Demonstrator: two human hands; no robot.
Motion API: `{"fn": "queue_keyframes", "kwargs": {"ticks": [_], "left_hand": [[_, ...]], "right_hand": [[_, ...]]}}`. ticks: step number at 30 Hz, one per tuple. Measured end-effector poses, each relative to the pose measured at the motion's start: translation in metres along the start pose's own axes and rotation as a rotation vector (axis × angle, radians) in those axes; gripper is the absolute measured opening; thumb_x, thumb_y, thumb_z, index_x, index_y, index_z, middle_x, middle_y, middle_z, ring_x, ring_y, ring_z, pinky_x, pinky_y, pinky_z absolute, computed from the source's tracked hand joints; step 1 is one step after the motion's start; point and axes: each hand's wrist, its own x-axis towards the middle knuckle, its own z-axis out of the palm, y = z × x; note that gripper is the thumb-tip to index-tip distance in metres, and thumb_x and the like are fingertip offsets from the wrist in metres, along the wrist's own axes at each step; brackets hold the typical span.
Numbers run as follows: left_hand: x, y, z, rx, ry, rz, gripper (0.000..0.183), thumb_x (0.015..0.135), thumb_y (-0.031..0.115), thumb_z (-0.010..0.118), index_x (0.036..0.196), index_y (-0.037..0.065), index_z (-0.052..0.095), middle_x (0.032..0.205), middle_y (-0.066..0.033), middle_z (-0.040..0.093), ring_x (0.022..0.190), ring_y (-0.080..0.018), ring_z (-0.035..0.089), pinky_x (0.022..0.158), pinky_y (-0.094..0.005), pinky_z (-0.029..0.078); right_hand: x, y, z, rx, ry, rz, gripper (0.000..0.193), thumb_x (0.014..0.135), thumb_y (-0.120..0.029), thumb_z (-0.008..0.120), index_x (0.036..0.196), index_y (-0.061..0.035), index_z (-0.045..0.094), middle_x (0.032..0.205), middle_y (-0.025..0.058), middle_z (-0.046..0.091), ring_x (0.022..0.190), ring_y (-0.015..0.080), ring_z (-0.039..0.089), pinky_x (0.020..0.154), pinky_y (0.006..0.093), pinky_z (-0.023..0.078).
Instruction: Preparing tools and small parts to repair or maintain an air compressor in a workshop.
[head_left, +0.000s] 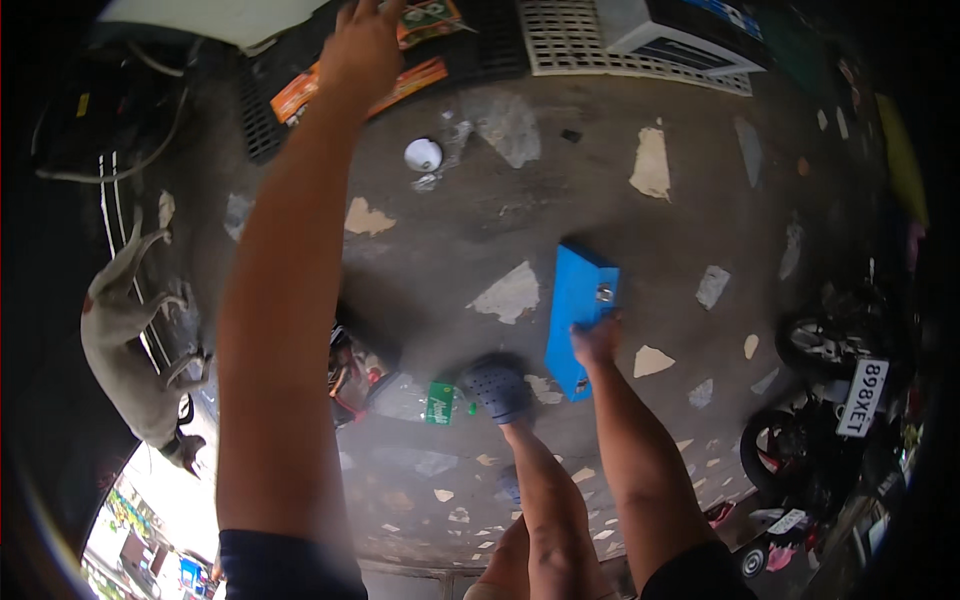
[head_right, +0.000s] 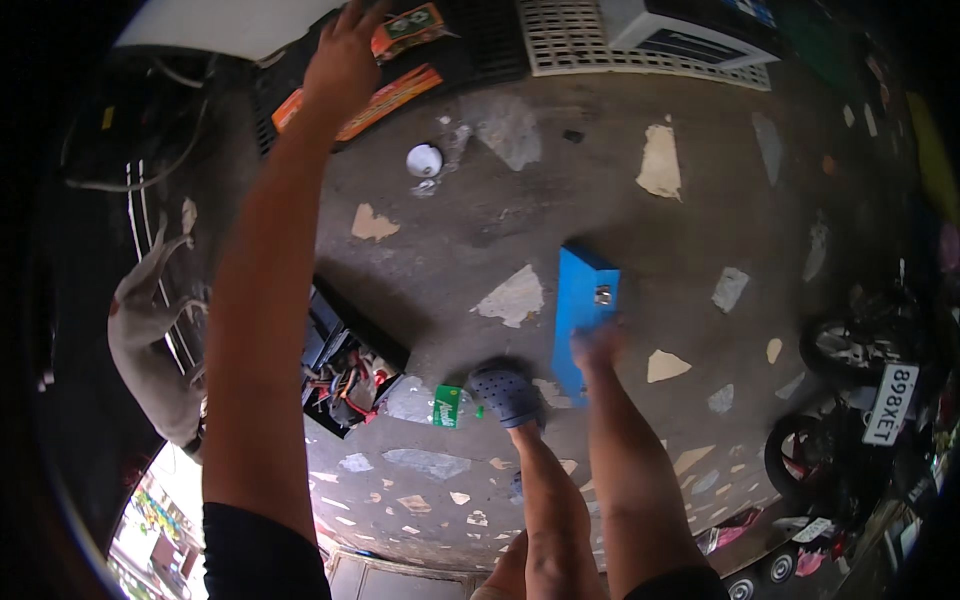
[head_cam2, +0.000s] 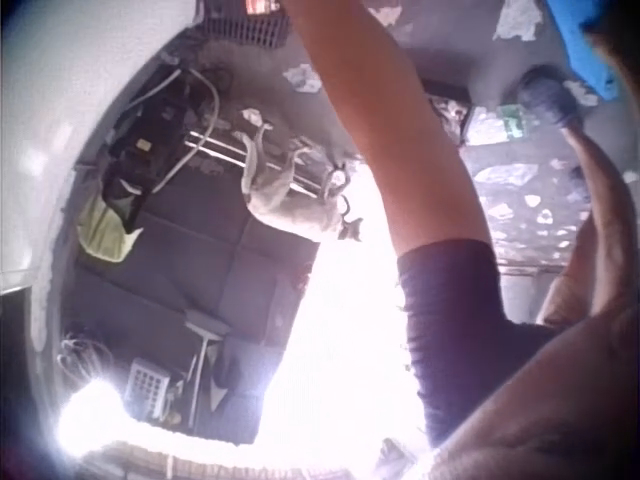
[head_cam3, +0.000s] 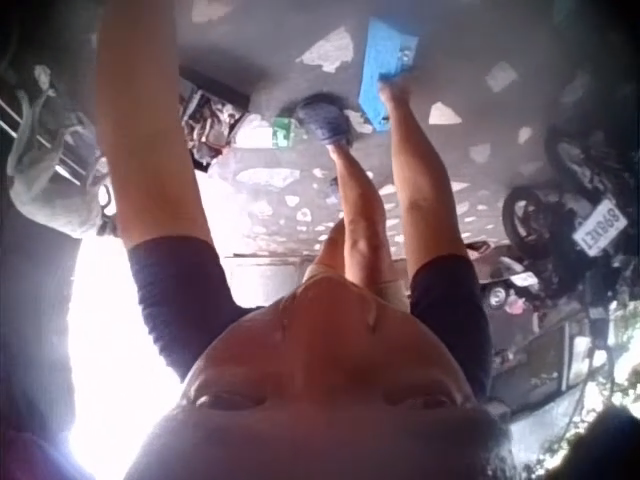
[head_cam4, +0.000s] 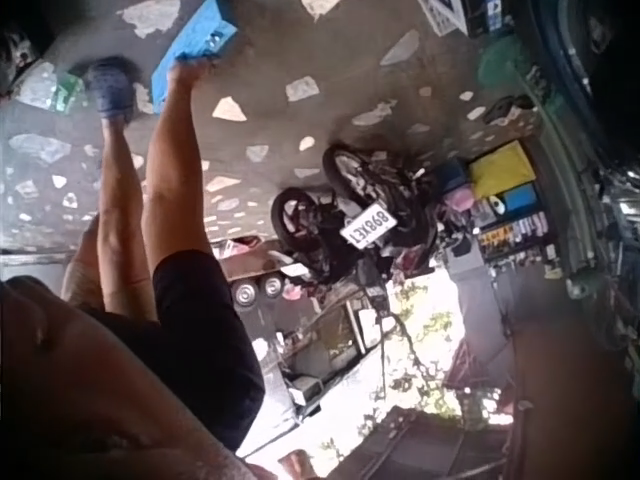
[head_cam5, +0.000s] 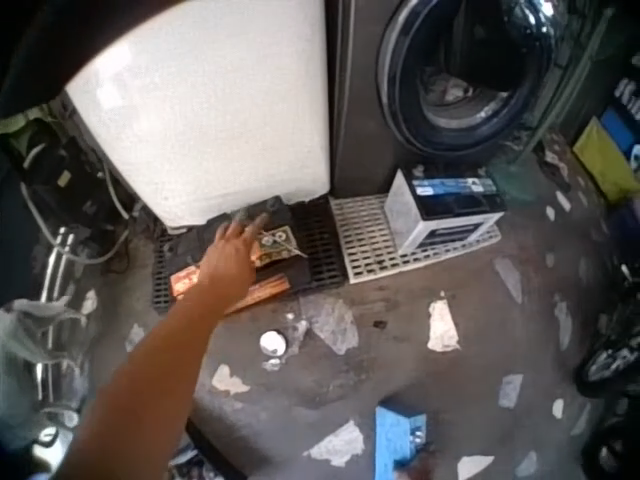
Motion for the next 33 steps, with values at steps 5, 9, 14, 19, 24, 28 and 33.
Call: {"fn": "queue_keyframes", "kwargs": {"ticks": [5, 9, 14, 19, 24, 28, 33], "left_hand": [[0.025, -0.026, 0.015, 0.157, -0.230, -0.140, 0.049, 0.088, 0.007, 0.062, 0.132, 0.023, 0.052, 0.129, -0.0131, 0.055, 0.116, -0.0370, 0.056, 0.094, -0.0452, 0.051], [-0.035, -0.034, -0.010, 0.141, 0.045, -0.196, 0.015, 0.092, 0.015, 0.057, 0.103, 0.015, 0.066, 0.106, -0.0137, 0.063, 0.097, -0.0353, 0.063, 0.081, -0.0471, 0.052], [-0.232, -0.018, -0.017, -0.082, 0.040, -0.177, 0.026, 0.082, 0.002, 0.061, 0.106, 0.011, 0.061, 0.112, -0.0111, 0.056, 0.102, -0.0345, 0.057, 0.084, -0.0409, 0.048], [-0.261, -0.015, 0.015, -0.387, 0.294, -0.791, 0.030, 0.086, 0.003, 0.062, 0.116, 0.007, 0.059, 0.111, -0.0134, 0.057, 0.092, -0.0260, 0.060, 0.076, -0.0380, 0.051], [-0.207, 0.001, 0.023, -1.457, 0.267, -1.387, 0.062, 0.093, 0.046, 0.062, 0.116, -0.010, 0.051, 0.108, -0.0189, 0.062, 0.079, -0.0280, 0.066, 0.073, -0.0345, 0.055], [-0.078, 0.004, -0.003, -1.848, -0.224, -1.254, 0.038, 0.100, 0.037, 0.052, 0.116, 0.003, 0.056, 0.106, -0.0137, 0.064, 0.086, -0.0232, 0.068, 0.069, -0.0321, 0.057], [-0.055, -0.043, 0.064, -2.097, -0.120, -1.191, 0.032, 0.102, 0.035, 0.049, 0.106, 0.004, 0.056, 0.096, -0.0146, 0.068, 0.077, -0.0259, 0.070, 0.069, -0.0379, 0.060]], "right_hand": [[-0.011, -0.021, -0.010, -0.027, -0.163, 0.070, 0.075, 0.070, -0.028, 0.082, 0.126, 0.0026, 0.041, 0.111, 0.0242, 0.063, 0.101, 0.0397, 0.064, 0.087, 0.0473, 0.052], [-0.008, -0.016, -0.016, -0.011, -0.169, 0.063, 0.066, 0.078, -0.028, 0.072, 0.126, 0.0003, 0.036, 0.111, 0.0263, 0.062, 0.100, 0.0429, 0.064, 0.088, 0.0505, 0.052], [0.006, -0.011, -0.025, 0.003, -0.138, 0.018, 0.073, 0.073, -0.026, 0.080, 0.124, 0.0039, 0.037, 0.109, 0.0276, 0.062, 0.100, 0.0432, 0.063, 0.087, 0.0490, 0.052], [-0.005, -0.012, -0.017, 0.056, -0.114, -0.149, 0.074, 0.071, -0.028, 0.082, 0.122, 0.0054, 0.040, 0.110, 0.0275, 0.062, 0.101, 0.0426, 0.063, 0.089, 0.0480, 0.052], [-0.007, -0.011, -0.019, -0.040, -0.019, -0.159, 0.070, 0.067, -0.026, 0.084, 0.119, 0.0045, 0.049, 0.108, 0.0250, 0.064, 0.102, 0.0414, 0.064, 0.088, 0.0483, 0.051], [0.024, 0.005, -0.017, -0.001, -0.036, -0.191, 0.061, 0.069, -0.023, 0.083, 0.114, 0.0054, 0.054, 0.112, 0.0236, 0.065, 0.104, 0.0371, 0.065, 0.088, 0.0455, 0.052], [-0.019, -0.027, -0.004, -0.003, -0.108, -0.040, 0.068, 0.070, -0.024, 0.083, 0.118, 0.0053, 0.045, 0.110, 0.0256, 0.064, 0.101, 0.0414, 0.064, 0.088, 0.0469, 0.052]]}}
